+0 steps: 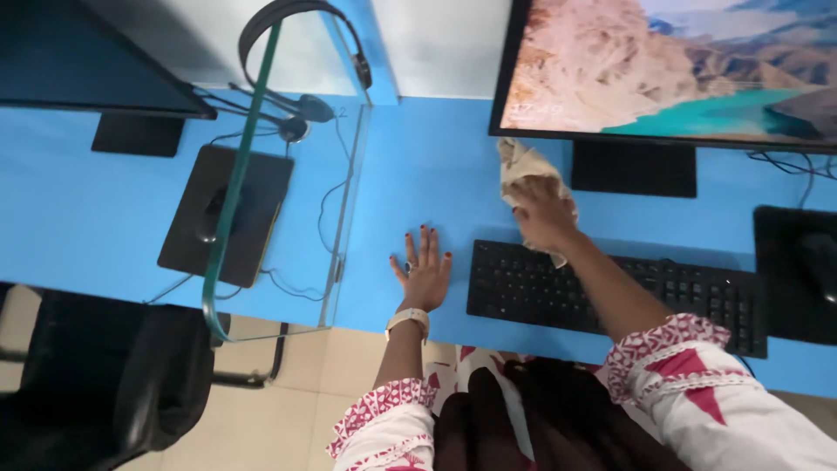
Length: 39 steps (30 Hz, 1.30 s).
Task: Cleaning a computer workstation, including headphones, mouse, mousepad, keyboard, and monitor using a cloth.
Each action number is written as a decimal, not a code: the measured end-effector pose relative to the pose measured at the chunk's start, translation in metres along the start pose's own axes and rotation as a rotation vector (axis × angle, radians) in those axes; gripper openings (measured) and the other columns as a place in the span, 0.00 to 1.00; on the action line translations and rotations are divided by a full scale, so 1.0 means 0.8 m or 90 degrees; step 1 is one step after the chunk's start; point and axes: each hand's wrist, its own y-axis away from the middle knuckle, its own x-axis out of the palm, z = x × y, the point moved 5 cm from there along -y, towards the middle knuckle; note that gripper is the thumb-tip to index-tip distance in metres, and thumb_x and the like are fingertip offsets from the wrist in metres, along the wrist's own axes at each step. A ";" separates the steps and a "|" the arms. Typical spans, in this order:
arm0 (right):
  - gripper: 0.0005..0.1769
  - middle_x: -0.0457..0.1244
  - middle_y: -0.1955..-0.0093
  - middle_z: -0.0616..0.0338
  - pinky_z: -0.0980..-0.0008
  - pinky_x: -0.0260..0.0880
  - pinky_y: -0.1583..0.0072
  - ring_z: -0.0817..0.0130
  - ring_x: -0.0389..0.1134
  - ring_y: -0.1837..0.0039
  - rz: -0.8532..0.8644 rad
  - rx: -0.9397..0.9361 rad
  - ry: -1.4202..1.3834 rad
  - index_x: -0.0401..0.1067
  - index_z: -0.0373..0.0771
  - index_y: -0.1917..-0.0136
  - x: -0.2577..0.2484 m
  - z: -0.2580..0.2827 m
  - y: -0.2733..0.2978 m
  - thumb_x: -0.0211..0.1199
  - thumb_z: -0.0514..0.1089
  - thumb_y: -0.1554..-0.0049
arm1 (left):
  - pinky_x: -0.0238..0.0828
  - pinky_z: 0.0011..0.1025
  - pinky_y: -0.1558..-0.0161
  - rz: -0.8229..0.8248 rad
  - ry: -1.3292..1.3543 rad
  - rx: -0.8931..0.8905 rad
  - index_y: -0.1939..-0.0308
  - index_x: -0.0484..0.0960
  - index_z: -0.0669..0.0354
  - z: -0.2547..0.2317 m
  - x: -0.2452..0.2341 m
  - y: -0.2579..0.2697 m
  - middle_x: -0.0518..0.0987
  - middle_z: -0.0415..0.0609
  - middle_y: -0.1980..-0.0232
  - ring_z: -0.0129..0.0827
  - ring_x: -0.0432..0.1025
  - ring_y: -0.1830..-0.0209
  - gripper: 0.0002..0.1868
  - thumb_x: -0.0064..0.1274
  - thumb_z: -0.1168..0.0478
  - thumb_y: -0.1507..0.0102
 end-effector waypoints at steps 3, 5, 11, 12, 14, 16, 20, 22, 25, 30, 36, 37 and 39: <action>0.27 0.43 0.17 0.48 0.31 0.41 0.24 0.39 0.37 0.17 -0.034 -0.048 -0.078 0.61 0.51 0.24 0.048 -0.028 -0.021 0.54 0.50 0.36 | 0.15 0.70 0.28 -0.027 0.046 0.012 0.17 0.39 0.47 0.000 -0.002 0.003 0.33 0.39 0.14 0.46 0.23 0.15 0.35 0.22 0.43 0.27; 0.26 0.45 0.17 0.54 0.31 0.37 0.23 0.45 0.38 0.16 0.037 -0.041 -0.071 0.62 0.55 0.26 0.015 0.046 -0.012 0.52 0.50 0.37 | 0.15 0.70 0.28 -0.013 0.047 -0.004 0.17 0.39 0.46 -0.003 -0.009 0.008 0.33 0.39 0.14 0.46 0.22 0.15 0.35 0.21 0.44 0.27; 0.26 0.48 0.18 0.58 0.29 0.35 0.24 0.48 0.37 0.15 0.127 -0.129 -0.024 0.64 0.62 0.26 0.008 0.122 0.000 0.52 0.53 0.37 | 0.13 0.69 0.28 0.016 0.048 -0.003 0.18 0.38 0.46 -0.004 -0.009 0.007 0.31 0.39 0.14 0.45 0.20 0.15 0.35 0.20 0.44 0.27; 0.26 0.49 0.19 0.57 0.29 0.37 0.25 0.47 0.37 0.16 0.114 -0.150 -0.028 0.63 0.62 0.26 0.005 0.124 -0.003 0.52 0.53 0.38 | 0.13 0.69 0.28 0.017 0.043 -0.005 0.18 0.37 0.46 -0.004 -0.010 0.006 0.30 0.38 0.14 0.45 0.20 0.16 0.35 0.20 0.44 0.27; 0.27 0.48 0.18 0.55 0.28 0.38 0.26 0.47 0.37 0.15 0.048 -0.071 -0.024 0.62 0.62 0.25 -0.010 0.097 -0.006 0.51 0.52 0.38 | 0.13 0.69 0.28 0.016 0.045 -0.012 0.17 0.38 0.46 -0.005 -0.005 0.010 0.31 0.38 0.14 0.45 0.20 0.15 0.34 0.19 0.44 0.27; 0.28 0.47 0.17 0.53 0.27 0.40 0.28 0.46 0.36 0.15 -0.028 0.005 -0.022 0.62 0.62 0.25 -0.010 0.072 -0.021 0.51 0.52 0.38 | 0.13 0.69 0.27 0.006 0.042 -0.016 0.17 0.38 0.46 -0.001 -0.013 0.006 0.31 0.38 0.14 0.44 0.20 0.15 0.34 0.19 0.44 0.26; 0.31 0.48 0.19 0.49 0.23 0.39 0.28 0.37 0.38 0.19 -0.129 0.022 0.026 0.64 0.57 0.26 -0.001 0.078 -0.014 0.58 0.49 0.42 | 0.13 0.69 0.28 0.029 0.066 -0.021 0.18 0.37 0.46 -0.007 -0.015 0.012 0.31 0.38 0.14 0.44 0.20 0.15 0.33 0.18 0.47 0.27; 0.31 0.49 0.18 0.54 0.25 0.40 0.26 0.43 0.41 0.16 -0.100 -0.007 0.016 0.64 0.59 0.25 -0.004 0.116 -0.012 0.59 0.47 0.41 | 0.13 0.70 0.28 0.028 0.069 -0.019 0.18 0.38 0.46 -0.005 -0.016 0.006 0.31 0.38 0.14 0.44 0.20 0.15 0.33 0.17 0.47 0.27; 0.31 0.57 0.25 0.53 0.31 0.47 0.31 0.40 0.47 0.20 -0.066 -0.151 0.037 0.71 0.54 0.29 0.005 0.165 0.000 0.64 0.41 0.47 | 0.14 0.69 0.28 -0.001 0.058 -0.010 0.18 0.39 0.46 0.001 0.002 0.004 0.32 0.38 0.14 0.43 0.21 0.15 0.33 0.18 0.47 0.27; 0.15 0.68 0.36 0.51 0.66 0.70 0.32 0.61 0.70 0.33 -0.185 -0.091 -0.392 0.79 0.42 0.44 -0.050 0.157 0.028 0.58 0.36 0.42 | 0.14 0.69 0.27 -0.042 -0.001 0.010 0.18 0.40 0.48 0.013 0.026 -0.008 0.34 0.38 0.14 0.46 0.22 0.15 0.31 0.17 0.50 0.26; 0.19 0.69 0.43 0.52 0.48 0.62 0.35 0.53 0.67 0.41 -0.308 0.125 -0.028 0.78 0.40 0.46 -0.076 -0.098 0.222 0.45 0.42 0.32 | 0.18 0.72 0.28 -0.100 0.038 0.034 0.17 0.43 0.50 0.022 0.030 -0.012 0.38 0.40 0.14 0.47 0.24 0.15 0.33 0.21 0.49 0.26; 0.19 0.69 0.43 0.52 0.48 0.62 0.35 0.53 0.67 0.41 -0.316 0.138 -0.016 0.78 0.40 0.46 -0.111 -0.114 0.258 0.45 0.42 0.32 | 0.18 0.72 0.28 -0.097 0.043 0.053 0.17 0.43 0.50 0.006 0.023 -0.010 0.38 0.40 0.14 0.47 0.24 0.15 0.33 0.21 0.49 0.26; 0.17 0.69 0.52 0.53 0.60 0.66 0.45 0.64 0.67 0.51 -0.433 0.591 -0.352 0.77 0.35 0.44 -0.161 -0.174 0.356 0.53 0.46 0.37 | 0.24 0.73 0.28 -0.071 0.114 -0.052 0.20 0.52 0.45 -0.003 0.008 0.000 0.42 0.46 0.14 0.53 0.30 0.14 0.30 0.21 0.48 0.26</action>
